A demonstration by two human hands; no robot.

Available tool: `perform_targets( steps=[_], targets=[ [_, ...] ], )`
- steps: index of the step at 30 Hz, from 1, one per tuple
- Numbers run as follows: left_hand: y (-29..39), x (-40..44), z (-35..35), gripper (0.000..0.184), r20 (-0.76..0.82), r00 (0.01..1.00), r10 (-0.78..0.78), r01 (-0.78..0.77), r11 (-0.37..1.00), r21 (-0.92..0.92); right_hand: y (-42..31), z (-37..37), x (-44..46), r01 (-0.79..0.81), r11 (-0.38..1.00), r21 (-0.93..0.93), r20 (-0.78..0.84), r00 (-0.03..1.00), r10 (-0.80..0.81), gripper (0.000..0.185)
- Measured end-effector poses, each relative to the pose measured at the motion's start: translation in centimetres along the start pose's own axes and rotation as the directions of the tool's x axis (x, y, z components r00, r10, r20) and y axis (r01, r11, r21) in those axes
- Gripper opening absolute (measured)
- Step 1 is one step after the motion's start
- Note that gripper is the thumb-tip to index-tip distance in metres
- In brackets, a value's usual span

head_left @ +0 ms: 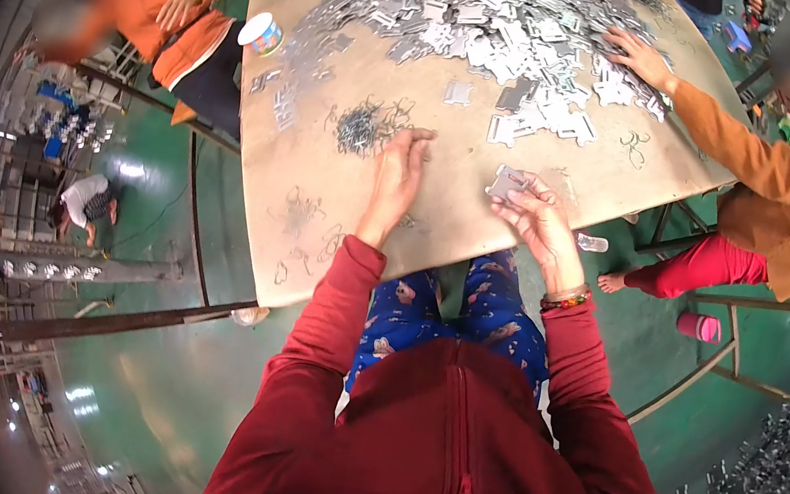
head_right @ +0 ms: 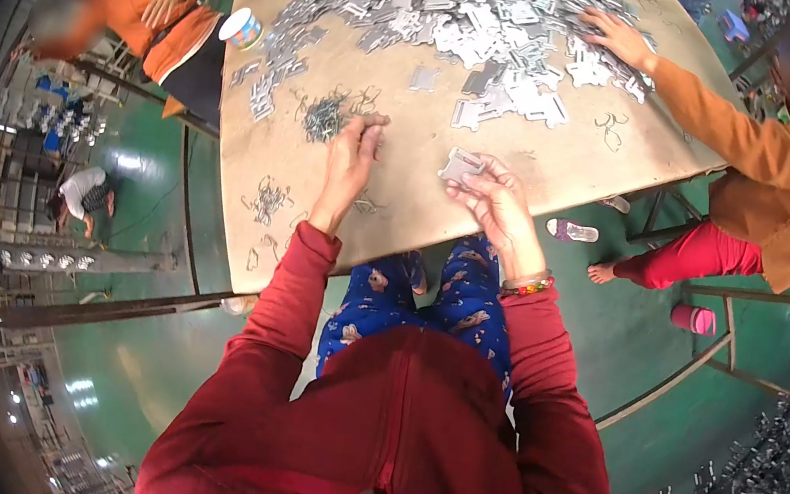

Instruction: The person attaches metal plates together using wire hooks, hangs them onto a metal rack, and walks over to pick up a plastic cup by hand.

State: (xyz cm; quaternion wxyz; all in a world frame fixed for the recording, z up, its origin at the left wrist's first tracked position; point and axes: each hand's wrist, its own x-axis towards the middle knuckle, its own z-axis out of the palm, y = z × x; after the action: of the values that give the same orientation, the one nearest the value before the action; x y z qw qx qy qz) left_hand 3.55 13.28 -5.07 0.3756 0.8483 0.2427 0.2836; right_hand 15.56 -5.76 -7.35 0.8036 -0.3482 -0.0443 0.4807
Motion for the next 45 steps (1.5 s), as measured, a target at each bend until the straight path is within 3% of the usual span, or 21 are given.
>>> perform_targets(
  steps=[1, 4, 5, 8, 11, 18, 21, 23, 24, 26, 28, 30, 32, 34, 35, 38, 39, 42, 43, 45],
  targets=[
    [2.4, -1.1, -0.6, 0.02, 0.089, 0.98, -0.178, 0.192, 0.966, -0.175, 0.7, 0.2, -0.1, -0.018, 1.0, -0.002, 0.026, 0.999, 0.018, 0.019],
    [3.5, -4.4, -0.5, 0.019, 0.2, 0.942, -0.27, 0.334, 0.698, -0.633, 2.7, 1.0, -0.8, 0.006, 0.996, -0.087, 0.003, 1.0, -0.006, 0.021],
    [3.8, -5.2, -0.8, 0.019, 0.252, 0.925, -0.284, 0.378, 0.619, -0.689, 3.4, 1.0, -1.0, 0.004, 0.996, -0.085, 0.017, 1.0, -0.003, 0.02],
    [4.7, -6.7, -1.7, 0.019, 0.328, 0.91, -0.255, 0.415, 0.58, -0.701, 4.4, 2.2, -2.1, 0.029, 0.989, -0.148, 0.042, 0.999, -0.023, 0.02],
    [4.0, -7.0, -2.1, 0.018, 0.41, 0.851, -0.327, 0.524, 0.524, -0.671, 4.8, 3.1, -3.1, 0.051, 0.983, -0.176, 0.055, 0.998, -0.042, 0.02],
    [3.6, -7.1, -2.0, 0.018, 0.487, 0.796, -0.359, 0.601, 0.378, -0.704, 4.7, 3.8, -4.4, 0.111, 0.976, -0.188, 0.085, 0.992, -0.096, 0.019],
    [3.7, -7.0, -2.0, 0.017, 0.504, 0.789, -0.351, 0.607, 0.321, -0.727, 4.5, 3.7, -4.7, 0.171, 0.954, -0.247, 0.094, 0.984, -0.152, 0.019],
    [4.8, -7.0, -2.1, 0.016, 0.504, 0.788, -0.354, 0.603, 0.277, -0.748, 4.7, 3.4, -4.6, 0.263, 0.885, -0.385, 0.132, 0.964, -0.23, 0.02],
    [5.1, -7.0, -2.0, 0.016, 0.459, 0.822, -0.337, 0.563, 0.36, -0.744, 4.7, 3.1, -4.5, 0.312, 0.836, -0.451, 0.151, 0.95, -0.274, 0.02],
    [5.9, -7.5, -1.6, 0.018, 0.375, 0.885, -0.276, 0.466, 0.513, -0.721, 4.4, 2.0, -4.5, 0.266, 0.794, -0.547, 0.163, 0.964, -0.211, 0.022],
    [7.4, -7.7, -1.7, 0.012, 0.299, 0.928, -0.221, 0.371, 0.599, -0.709, 2.7, 2.5, -5.4, 0.275, 0.792, -0.545, 0.174, 0.961, -0.214, 0.023],
    [8.2, -7.9, -1.8, 0.011, 0.235, 0.955, -0.184, 0.296, 0.683, -0.667, 0.4, 1.3, -5.1, 0.309, 0.781, -0.543, 0.139, 0.95, -0.279, 0.025],
    [9.0, -8.2, -1.8, 0.008, 0.213, 0.963, -0.163, 0.262, 0.734, -0.626, -1.9, -1.0, -3.4, 0.293, 0.683, -0.668, -0.004, 0.918, -0.398, 0.027],
    [9.5, -8.7, -1.6, 0.008, 0.191, 0.973, -0.129, 0.22, 0.765, -0.605, -4.2, -3.6, -0.2, 0.304, 0.403, -0.863, -0.02, 0.777, -0.629, 0.031],
    [9.9, -8.9, -1.6, 0.006, 0.208, 0.965, -0.159, 0.254, 0.759, -0.599, -5.4, -4.8, 1.5, 0.253, 0.3, -0.92, -0.011, 0.747, -0.665, 0.032],
    [9.9, -9.7, -0.7, 0.006, 0.2, 0.974, -0.11, 0.214, 0.736, -0.642, -7.2, -6.4, 5.5, 0.053, -0.379, -0.924, 0.341, 0.563, -0.752, 0.036],
    [9.8, -9.9, -0.5, 0.006, 0.198, 0.974, -0.109, 0.213, 0.739, -0.639, -7.4, -6.9, 6.7, 0.049, -0.339, -0.939, 0.293, 0.631, -0.718, 0.039],
    [9.8, -10.2, -0.2, 0.006, 0.217, 0.969, -0.116, 0.231, 0.735, -0.638, -7.7, -8.6, 8.2, -0.011, -0.445, -0.896, 0.317, 0.685, -0.656, 0.037],
    [9.6, -10.2, -0.2, 0.006, 0.226, 0.968, -0.108, 0.23, 0.74, -0.632, -7.9, -8.8, 8.3, -0.06, -0.424, -0.904, 0.259, 0.711, -0.654, 0.032],
    [9.5, -10.1, -0.1, 0.007, 0.206, 0.976, -0.067, 0.183, 0.763, -0.62, -7.6, -9.0, 7.6, 0.136, 0.029, -0.99, 0.072, 0.679, -0.73, 0.028]
  ],
)
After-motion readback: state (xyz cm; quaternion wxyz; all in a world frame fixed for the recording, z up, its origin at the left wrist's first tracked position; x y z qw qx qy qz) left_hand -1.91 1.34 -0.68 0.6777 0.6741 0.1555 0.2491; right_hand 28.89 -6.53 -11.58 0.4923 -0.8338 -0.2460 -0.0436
